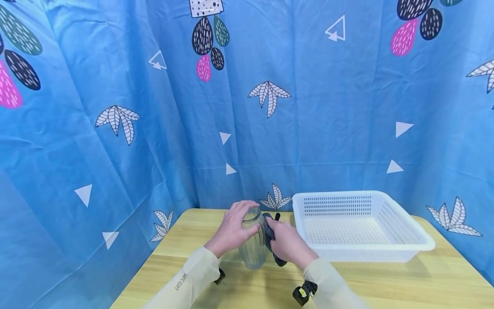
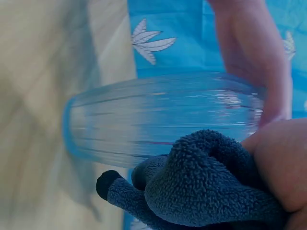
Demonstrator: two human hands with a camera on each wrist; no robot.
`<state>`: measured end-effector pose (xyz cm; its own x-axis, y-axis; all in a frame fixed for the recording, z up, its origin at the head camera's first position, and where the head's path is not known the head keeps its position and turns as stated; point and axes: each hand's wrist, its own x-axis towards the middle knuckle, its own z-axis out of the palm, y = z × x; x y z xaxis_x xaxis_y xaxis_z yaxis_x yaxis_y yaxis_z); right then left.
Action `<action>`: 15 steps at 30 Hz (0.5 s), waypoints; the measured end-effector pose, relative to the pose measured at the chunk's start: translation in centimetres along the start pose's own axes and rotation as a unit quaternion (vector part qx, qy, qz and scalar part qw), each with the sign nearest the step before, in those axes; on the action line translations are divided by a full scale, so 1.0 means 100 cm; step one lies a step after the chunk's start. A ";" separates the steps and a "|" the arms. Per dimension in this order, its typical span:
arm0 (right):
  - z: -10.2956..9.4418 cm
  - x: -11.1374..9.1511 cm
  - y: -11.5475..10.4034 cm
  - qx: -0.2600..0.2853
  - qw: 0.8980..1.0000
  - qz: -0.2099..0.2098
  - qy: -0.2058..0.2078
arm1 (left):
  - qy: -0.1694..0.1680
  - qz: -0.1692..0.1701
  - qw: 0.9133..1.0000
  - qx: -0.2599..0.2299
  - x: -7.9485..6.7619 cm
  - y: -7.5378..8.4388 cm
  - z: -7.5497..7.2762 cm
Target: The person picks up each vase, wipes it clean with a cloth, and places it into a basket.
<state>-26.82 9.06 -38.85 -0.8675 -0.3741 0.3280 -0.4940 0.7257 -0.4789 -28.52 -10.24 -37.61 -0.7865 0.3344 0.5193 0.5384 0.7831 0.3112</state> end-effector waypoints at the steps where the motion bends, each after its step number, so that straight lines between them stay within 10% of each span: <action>1: 0.005 -0.001 0.003 -0.001 1.000 0.006 -0.009 | 0.000 0.001 1.000 -0.002 0.000 0.000 0.001; 15: 0.042 -0.012 0.027 0.060 0.991 0.055 -0.106 | -0.018 -0.038 0.999 -0.035 -0.002 0.001 0.001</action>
<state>-27.35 9.09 -43.99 -0.9030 -0.4188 0.0959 -0.3880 0.6992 -0.6004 -28.29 -10.17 -37.76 -0.8359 0.2943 0.4633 0.4947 0.7695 0.4039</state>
